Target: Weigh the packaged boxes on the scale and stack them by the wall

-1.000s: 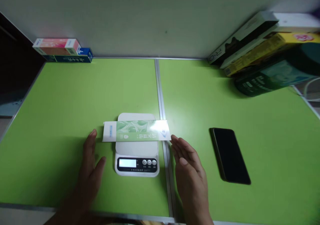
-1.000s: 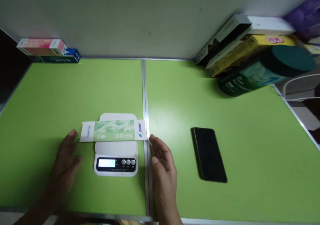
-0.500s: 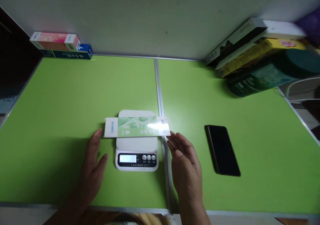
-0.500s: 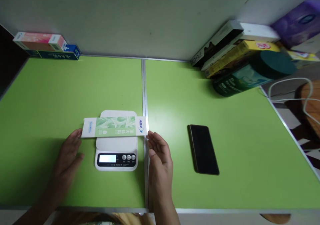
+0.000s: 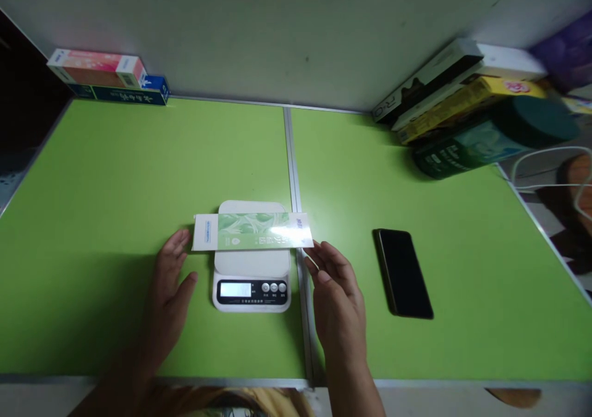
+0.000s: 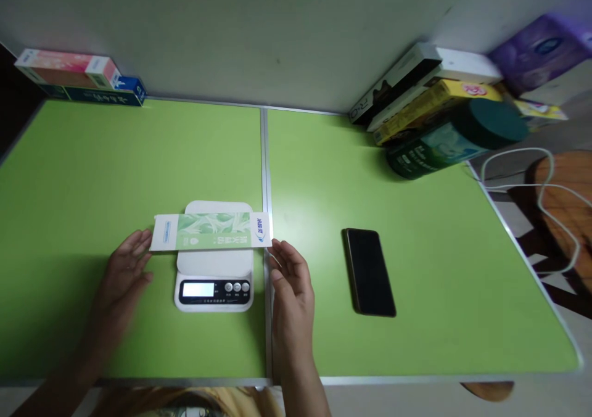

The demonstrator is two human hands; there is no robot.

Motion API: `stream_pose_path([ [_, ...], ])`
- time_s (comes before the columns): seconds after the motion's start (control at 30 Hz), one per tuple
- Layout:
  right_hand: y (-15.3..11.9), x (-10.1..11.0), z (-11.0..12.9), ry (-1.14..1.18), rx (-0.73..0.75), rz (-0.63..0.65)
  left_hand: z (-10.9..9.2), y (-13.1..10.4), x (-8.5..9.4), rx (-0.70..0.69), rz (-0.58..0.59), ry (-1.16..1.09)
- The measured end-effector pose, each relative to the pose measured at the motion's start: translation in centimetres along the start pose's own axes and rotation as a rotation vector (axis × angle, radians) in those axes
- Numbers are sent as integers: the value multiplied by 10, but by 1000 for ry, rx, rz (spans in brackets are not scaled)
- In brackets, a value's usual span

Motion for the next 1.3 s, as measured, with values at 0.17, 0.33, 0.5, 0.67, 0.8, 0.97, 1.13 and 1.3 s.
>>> stream_pose_path([
  [0.17,5,2,-1,-13,16,10,-4,3,-4,11,14,-3],
  [0.33,6,2,-5,-35,-2,14,-3,10,-5,55,8,-41],
  [0.5,6,1,-8,-70,-20,21,2,17,-2,81,31,-47],
  [0.67,9,1,-6,-92,-36,19,2,20,0,92,39,2],
  [0.8,16,-2,-4,-100,-47,16,2,26,-2,164,39,69],
  [0.97,27,-16,-1,-179,-32,91,1,29,-7,231,53,87],
  [1.13,33,-28,17,-106,1,196,-12,20,-8,228,62,188],
  [1.3,39,-12,44,74,-96,231,-32,21,-33,189,131,169],
])
Point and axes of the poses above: each hand's wrist, its own y-axis towards the middle knuckle, its own x-axis out of the back of the hand, z = x × y, the point moved 9 cm from there along y, towards the middle knuckle, and after that the axes turned 3 degrees about -z, right-handed, at the moved point
